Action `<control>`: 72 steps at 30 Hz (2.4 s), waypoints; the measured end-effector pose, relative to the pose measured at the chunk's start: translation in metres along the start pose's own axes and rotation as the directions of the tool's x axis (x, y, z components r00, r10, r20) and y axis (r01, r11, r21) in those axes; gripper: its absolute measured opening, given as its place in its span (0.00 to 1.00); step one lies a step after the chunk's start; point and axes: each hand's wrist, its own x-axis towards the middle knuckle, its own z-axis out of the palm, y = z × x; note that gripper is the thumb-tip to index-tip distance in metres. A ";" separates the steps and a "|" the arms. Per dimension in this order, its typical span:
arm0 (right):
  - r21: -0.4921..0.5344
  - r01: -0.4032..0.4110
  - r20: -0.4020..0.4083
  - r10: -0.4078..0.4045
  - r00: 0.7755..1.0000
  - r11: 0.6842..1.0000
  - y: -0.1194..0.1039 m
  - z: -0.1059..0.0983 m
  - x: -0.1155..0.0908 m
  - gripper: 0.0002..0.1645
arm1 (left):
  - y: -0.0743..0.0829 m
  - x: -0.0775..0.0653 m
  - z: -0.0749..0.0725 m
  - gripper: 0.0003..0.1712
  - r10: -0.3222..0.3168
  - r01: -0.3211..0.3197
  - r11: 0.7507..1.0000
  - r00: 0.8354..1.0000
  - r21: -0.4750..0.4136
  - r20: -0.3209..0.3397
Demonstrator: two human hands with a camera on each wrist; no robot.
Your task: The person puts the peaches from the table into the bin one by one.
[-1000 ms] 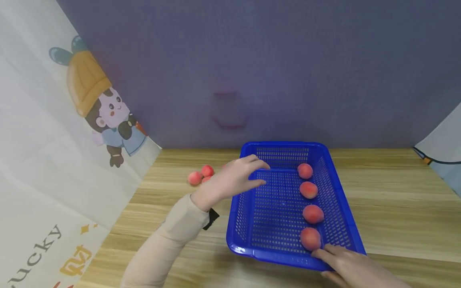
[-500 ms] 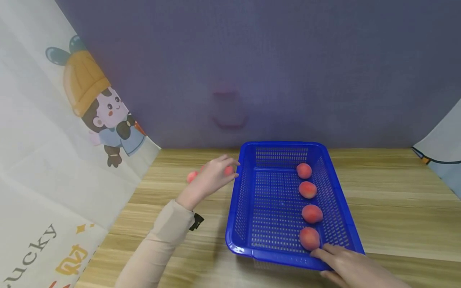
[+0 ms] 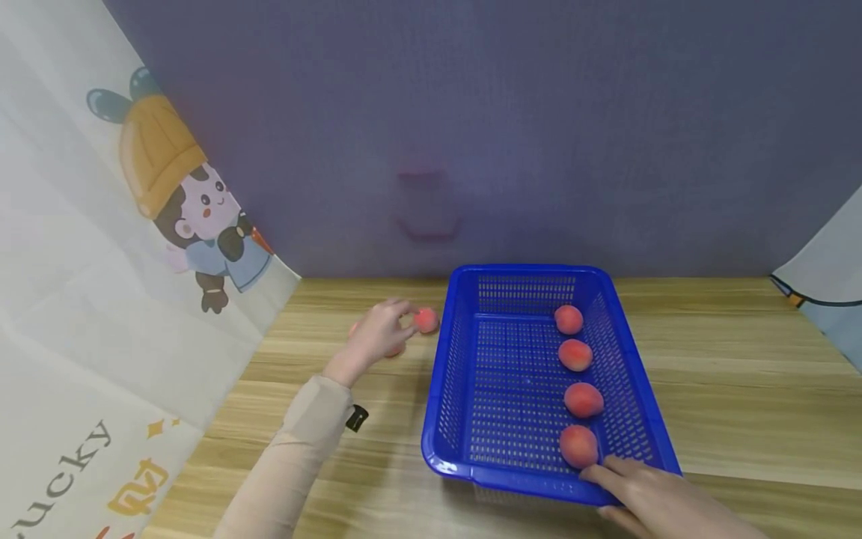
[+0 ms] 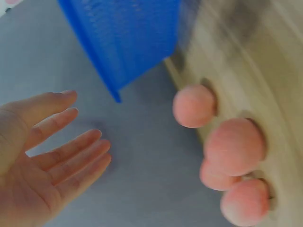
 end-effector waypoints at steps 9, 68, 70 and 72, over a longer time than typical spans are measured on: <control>-0.020 0.021 -0.028 -0.022 0.999 1.000 0.001 0.002 -0.002 0.16 | -0.024 -0.001 0.017 0.16 -0.092 0.088 0.993 0.995 0.076 0.046; -0.047 0.036 -0.057 -0.039 0.998 0.998 -0.001 0.003 -0.002 0.16 | -0.060 -0.004 0.058 0.13 -0.217 0.193 0.969 0.962 0.154 0.162; -0.046 0.030 -0.053 -0.033 0.998 0.998 -0.001 0.003 -0.002 0.16 | -0.057 -0.003 0.055 0.13 -0.216 0.191 0.970 0.962 0.152 0.167; -0.047 0.024 -0.049 -0.027 0.998 0.999 -0.001 0.003 -0.002 0.16 | -0.054 -0.001 0.052 0.14 -0.215 0.188 0.970 0.960 0.155 0.179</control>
